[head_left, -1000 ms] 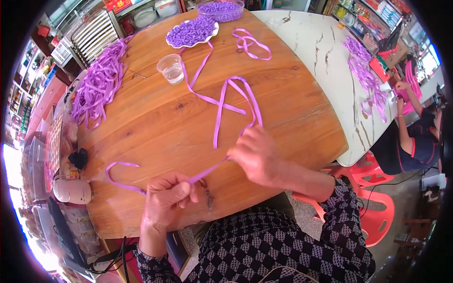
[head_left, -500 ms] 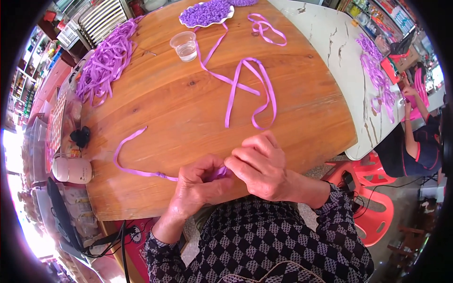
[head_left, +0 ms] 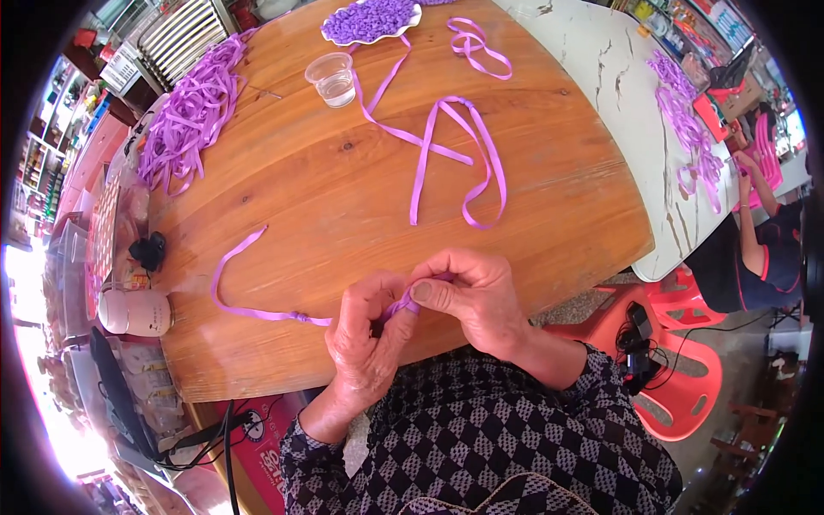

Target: Folding and assembling decorative purple ribbon items at a table.

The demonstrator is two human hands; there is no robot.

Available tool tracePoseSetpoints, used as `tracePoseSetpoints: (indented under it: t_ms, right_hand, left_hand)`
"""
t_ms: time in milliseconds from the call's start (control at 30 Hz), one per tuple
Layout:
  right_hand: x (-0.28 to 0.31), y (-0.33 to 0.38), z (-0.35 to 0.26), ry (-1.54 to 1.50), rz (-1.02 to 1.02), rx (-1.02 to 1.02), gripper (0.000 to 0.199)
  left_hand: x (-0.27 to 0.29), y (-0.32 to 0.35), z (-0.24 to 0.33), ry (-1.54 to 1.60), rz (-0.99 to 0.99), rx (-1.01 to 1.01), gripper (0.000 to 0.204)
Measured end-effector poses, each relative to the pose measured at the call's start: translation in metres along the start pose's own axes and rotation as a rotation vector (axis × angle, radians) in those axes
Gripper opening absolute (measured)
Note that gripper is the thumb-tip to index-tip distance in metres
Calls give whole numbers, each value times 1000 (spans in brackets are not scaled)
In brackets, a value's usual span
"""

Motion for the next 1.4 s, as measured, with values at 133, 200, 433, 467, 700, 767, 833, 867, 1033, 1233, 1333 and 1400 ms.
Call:
tracePoseSetpoints:
  t_ms: [133,200,433,467,700,767,833,867,1033,1233,1333,1400]
  right_hand:
    - [8,0,11,-179,-72,-173,17]
    - [3,4,9,-194,-66,-160,21]
    - [2,11,6,-92,-77,-133,26]
    - [4,11,6,-95,-70,-135,26]
    - [3,11,-3,307,-162,34,31]
    - [3,11,-3,454,-183,75,33]
    - [2,10,1,452,-145,63,35]
    - [0,11,1,453,-145,63,35]
    - [3,8,4,418,-70,27,33]
    - [5,7,7,451,-100,57,32]
    - [5,5,5,387,-78,47,28]
    - [8,3,5,399,-48,46,25]
  left_hand:
    - [3,-1,-6,-153,-36,-256,15]
    - [4,1,-7,-152,-32,-279,15]
    - [11,-6,6,210,-143,364,5]
    - [13,-9,7,324,-238,545,6]
    - [22,-18,-7,622,-358,741,6]
    - [17,-14,-7,493,-151,612,7]
    - [10,-9,-5,406,-86,508,6]
    - [10,-8,-4,318,-22,402,6]
    - [18,-9,-11,315,-149,476,6]
    - [38,-21,-10,332,-565,652,6]
    - [34,-19,-10,489,-569,650,7]
    - [30,-16,-11,595,-506,657,8]
Point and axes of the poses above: each hand's wrist, its own y-axis away from the middle knuckle, its own x-axis out of the back of the hand, z = x × y, the point moved 1 cm from there along -y, towards the middle knuckle
